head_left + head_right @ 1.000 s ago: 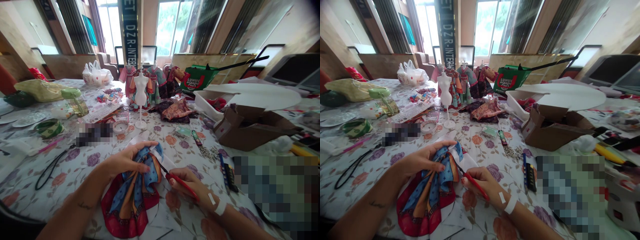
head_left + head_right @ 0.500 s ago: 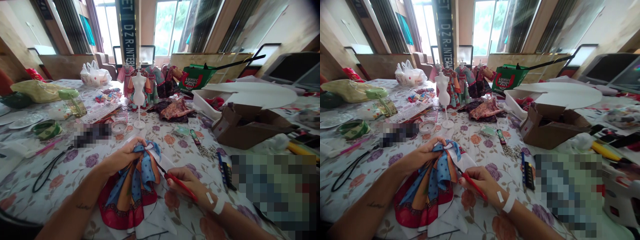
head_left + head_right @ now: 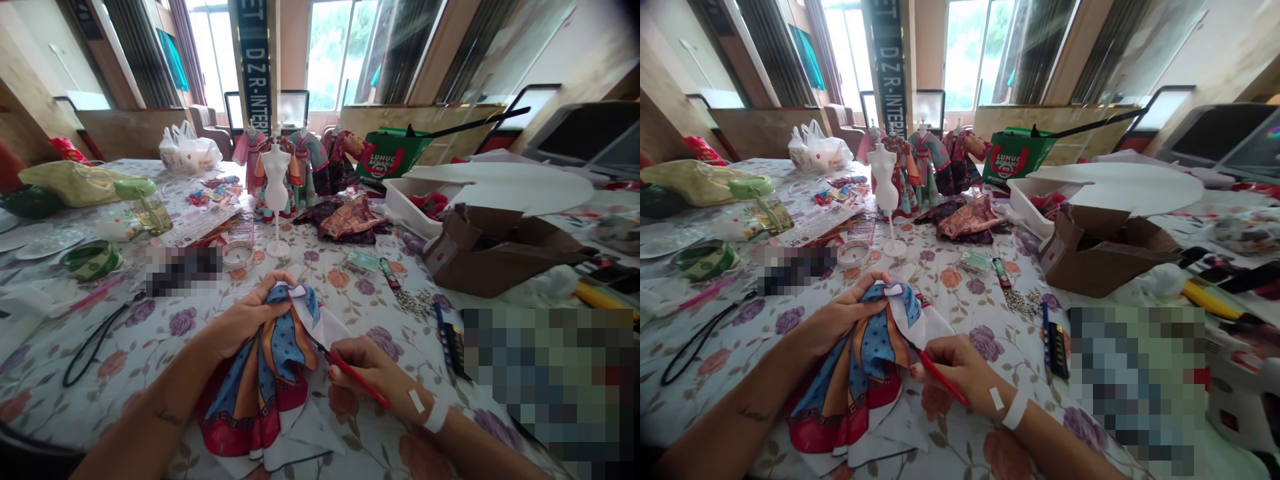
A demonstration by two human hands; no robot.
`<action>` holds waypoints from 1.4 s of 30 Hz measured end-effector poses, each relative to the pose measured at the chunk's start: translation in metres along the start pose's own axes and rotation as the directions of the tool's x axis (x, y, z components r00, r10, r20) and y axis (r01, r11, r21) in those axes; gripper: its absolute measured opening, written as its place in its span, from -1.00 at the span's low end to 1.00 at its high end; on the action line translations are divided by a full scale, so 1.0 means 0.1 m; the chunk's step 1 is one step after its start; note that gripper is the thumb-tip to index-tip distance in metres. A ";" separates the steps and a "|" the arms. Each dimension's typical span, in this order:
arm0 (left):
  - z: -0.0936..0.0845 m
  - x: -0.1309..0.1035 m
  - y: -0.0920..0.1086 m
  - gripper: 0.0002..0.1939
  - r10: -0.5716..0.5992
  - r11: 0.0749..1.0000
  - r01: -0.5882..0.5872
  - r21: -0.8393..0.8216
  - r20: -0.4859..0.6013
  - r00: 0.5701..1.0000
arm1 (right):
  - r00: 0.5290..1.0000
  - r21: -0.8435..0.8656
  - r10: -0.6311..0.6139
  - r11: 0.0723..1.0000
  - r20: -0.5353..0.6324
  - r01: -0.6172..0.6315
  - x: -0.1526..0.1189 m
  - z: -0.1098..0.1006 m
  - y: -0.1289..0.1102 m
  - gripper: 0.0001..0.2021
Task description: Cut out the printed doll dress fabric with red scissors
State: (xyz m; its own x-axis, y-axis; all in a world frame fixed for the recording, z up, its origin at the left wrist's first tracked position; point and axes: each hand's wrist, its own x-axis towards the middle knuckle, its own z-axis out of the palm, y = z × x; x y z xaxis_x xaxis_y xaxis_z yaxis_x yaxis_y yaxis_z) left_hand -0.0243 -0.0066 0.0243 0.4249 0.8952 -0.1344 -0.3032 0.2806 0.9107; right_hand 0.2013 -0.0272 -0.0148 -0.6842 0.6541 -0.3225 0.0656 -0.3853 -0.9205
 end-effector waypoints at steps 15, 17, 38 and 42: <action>0.04 0.00 0.04 -0.75 0.035 0.984 -0.029 0.178 -0.034 0.999 | 1.000 -0.059 0.014 0.998 -0.016 -0.015 -0.01 0.03 -0.03 -0.64; 0.05 0.01 0.02 -0.71 0.071 0.983 -0.057 0.176 -0.076 0.995 | 1.000 -0.071 0.018 0.997 -0.019 -0.019 -0.02 0.04 -0.05 -0.64; -0.05 0.02 -0.05 -0.81 0.023 0.968 -0.009 0.250 -0.053 0.998 | 0.999 -0.022 0.031 0.999 -0.035 -0.032 0.01 0.00 0.04 -0.61; -0.04 0.01 0.00 -0.75 0.058 0.918 -0.021 0.396 -0.080 0.995 | 0.998 -0.023 0.045 0.999 -0.044 -0.046 0.01 0.01 0.02 -0.60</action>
State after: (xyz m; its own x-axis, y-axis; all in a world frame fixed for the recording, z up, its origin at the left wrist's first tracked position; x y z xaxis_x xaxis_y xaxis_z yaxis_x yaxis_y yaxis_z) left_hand -0.0270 -0.0049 0.0225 0.3374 0.9346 -0.1124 0.0501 0.1014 0.9936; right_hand 0.2002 -0.0275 -0.0167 -0.6482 0.6641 -0.3726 0.1138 -0.3994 -0.9097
